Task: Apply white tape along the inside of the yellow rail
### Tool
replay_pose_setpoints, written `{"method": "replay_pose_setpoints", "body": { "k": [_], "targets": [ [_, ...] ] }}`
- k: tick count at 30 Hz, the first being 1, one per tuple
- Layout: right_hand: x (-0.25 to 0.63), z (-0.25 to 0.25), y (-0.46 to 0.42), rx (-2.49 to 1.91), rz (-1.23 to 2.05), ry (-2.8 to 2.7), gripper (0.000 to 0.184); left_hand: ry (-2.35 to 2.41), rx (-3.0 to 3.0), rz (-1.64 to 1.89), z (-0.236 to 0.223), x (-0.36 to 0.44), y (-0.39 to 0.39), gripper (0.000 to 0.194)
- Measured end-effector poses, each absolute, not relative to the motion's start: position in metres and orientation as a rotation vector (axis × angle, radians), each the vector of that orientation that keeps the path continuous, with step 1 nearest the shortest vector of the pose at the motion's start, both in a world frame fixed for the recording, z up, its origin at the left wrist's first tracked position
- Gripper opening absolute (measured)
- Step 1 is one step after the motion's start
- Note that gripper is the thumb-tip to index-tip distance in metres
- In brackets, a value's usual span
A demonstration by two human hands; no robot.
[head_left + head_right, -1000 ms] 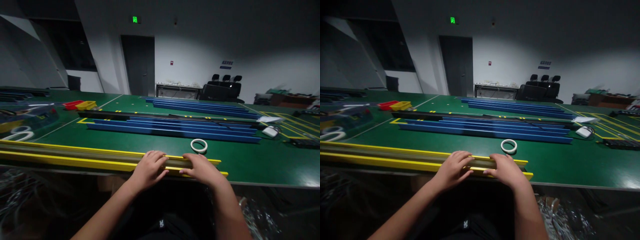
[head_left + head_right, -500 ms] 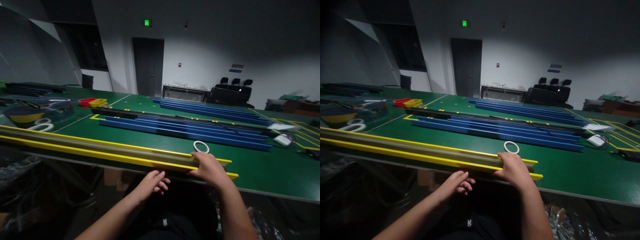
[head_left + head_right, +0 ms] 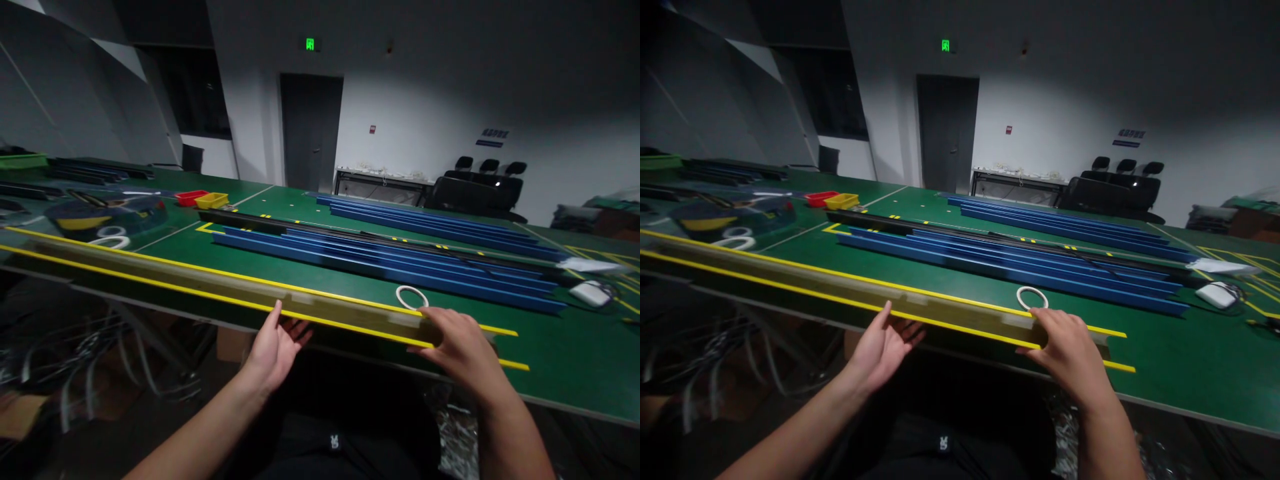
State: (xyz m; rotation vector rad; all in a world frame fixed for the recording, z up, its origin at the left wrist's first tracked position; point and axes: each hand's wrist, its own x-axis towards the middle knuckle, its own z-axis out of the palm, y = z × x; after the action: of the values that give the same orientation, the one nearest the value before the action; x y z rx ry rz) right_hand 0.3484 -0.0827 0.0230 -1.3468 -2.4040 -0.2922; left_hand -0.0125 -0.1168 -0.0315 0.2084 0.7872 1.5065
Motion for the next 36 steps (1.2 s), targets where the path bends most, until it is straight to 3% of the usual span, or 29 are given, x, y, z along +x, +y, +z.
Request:
{"method": "replay_pose_setpoints", "body": {
  "k": [7,22,30,36],
  "targets": [
    [0.365,0.024,-0.094,-1.337,-0.470,-2.338,0.056,0.791,0.100,1.666,-0.014,0.002,-0.107,0.014],
    [0.371,0.012,-0.112,-1.419,-0.602,-2.233,0.069,0.716,0.254,1.823,0.002,0.014,-0.109,0.014],
    [0.311,0.003,-0.131,-1.368,-0.565,-2.199,0.066,0.652,0.310,2.084,0.069,-0.011,-0.101,0.013],
    [0.277,0.018,-0.146,-1.302,-0.471,-2.181,0.077,0.547,0.473,2.207,0.132,-0.018,-0.097,0.015]
  ]
}}
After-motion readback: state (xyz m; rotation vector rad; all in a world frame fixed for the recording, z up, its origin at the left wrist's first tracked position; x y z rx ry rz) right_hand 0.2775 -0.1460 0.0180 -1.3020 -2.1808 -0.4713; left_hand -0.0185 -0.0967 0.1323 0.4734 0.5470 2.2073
